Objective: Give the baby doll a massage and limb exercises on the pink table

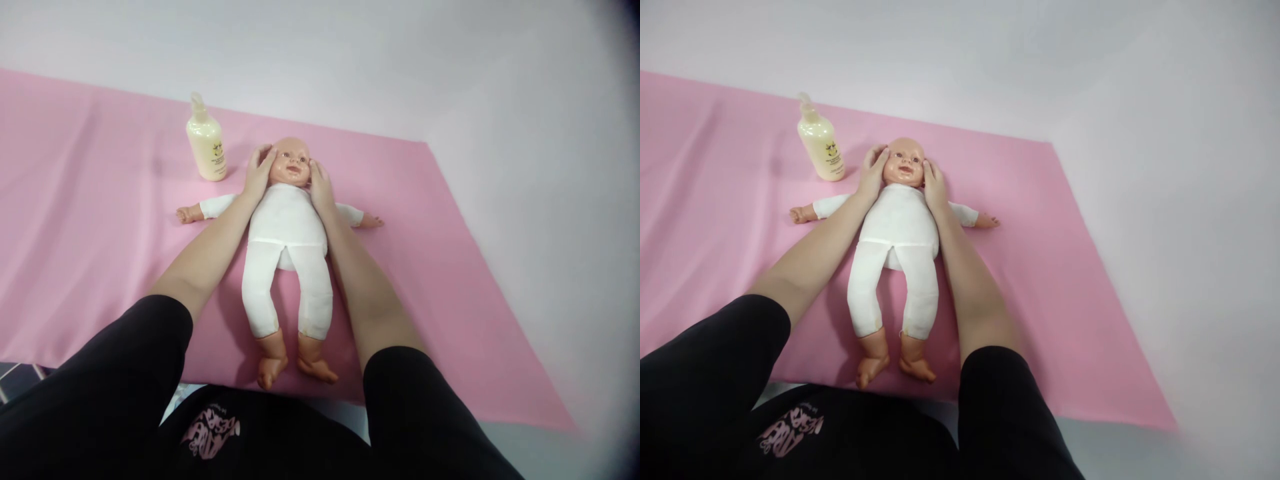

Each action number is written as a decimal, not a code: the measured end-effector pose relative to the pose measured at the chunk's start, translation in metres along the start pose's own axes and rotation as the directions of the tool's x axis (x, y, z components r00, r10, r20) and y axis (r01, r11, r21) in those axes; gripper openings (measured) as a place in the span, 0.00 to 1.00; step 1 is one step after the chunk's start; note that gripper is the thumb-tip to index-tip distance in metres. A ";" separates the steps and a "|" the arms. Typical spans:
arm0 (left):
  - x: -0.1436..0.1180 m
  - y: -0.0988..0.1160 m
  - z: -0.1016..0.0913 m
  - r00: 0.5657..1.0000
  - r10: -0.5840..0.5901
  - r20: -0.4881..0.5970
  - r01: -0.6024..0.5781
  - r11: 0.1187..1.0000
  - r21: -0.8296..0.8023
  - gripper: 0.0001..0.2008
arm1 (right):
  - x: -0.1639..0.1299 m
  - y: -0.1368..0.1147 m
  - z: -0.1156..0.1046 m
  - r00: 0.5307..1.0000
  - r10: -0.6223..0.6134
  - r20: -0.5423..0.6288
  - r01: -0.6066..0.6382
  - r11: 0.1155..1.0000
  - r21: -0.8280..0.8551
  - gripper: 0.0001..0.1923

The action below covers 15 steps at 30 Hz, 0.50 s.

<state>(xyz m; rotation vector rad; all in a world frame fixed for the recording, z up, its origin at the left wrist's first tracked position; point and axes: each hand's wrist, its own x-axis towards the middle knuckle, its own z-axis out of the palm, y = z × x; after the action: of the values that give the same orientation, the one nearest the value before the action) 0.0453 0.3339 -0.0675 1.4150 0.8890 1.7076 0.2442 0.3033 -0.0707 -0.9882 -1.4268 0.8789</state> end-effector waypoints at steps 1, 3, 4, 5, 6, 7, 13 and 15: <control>0.001 -0.001 0.000 1.000 0.003 -0.005 -0.003 1.000 0.001 0.25 | 0.001 0.002 -0.001 1.000 -0.006 0.004 0.006 1.000 -0.009 0.37; 0.002 -0.002 -0.002 1.000 0.006 -0.014 -0.006 1.000 0.012 0.25 | 0.003 0.005 -0.002 1.000 -0.022 0.002 0.022 0.999 -0.031 0.37; 0.003 -0.003 -0.004 1.000 0.006 -0.016 -0.005 1.000 0.022 0.25 | 0.004 0.006 -0.003 0.999 -0.032 0.001 0.032 0.999 -0.043 0.36; 0.004 -0.005 -0.005 1.000 0.003 -0.018 -0.003 1.000 0.030 0.24 | 0.005 0.006 -0.004 0.999 -0.040 -0.001 0.040 0.998 -0.055 0.35; 0.005 -0.006 -0.006 1.000 0.000 -0.021 0.000 0.999 0.034 0.23 | 0.006 0.006 -0.004 0.999 -0.044 -0.003 0.043 0.997 -0.064 0.34; 0.006 -0.008 -0.006 1.000 -0.002 -0.024 0.003 0.999 0.036 0.22 | 0.006 0.006 -0.004 0.999 -0.042 -0.004 0.041 0.997 -0.072 0.33; 0.007 -0.014 -0.006 1.000 0.005 -0.021 -0.004 0.999 0.039 0.25 | 0.003 0.000 -0.001 1.000 -0.024 -0.019 0.023 0.997 -0.071 0.32; 0.005 -0.012 -0.004 1.000 0.005 0.000 -0.005 0.999 0.034 0.29 | 0.000 -0.003 0.000 1.000 0.000 -0.025 -0.001 0.998 -0.059 0.34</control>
<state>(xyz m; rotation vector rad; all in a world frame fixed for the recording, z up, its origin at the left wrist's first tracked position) 0.0417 0.3438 -0.0759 1.4407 0.9190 1.7035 0.2436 0.3023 -0.0679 -1.0404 -1.4384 0.8258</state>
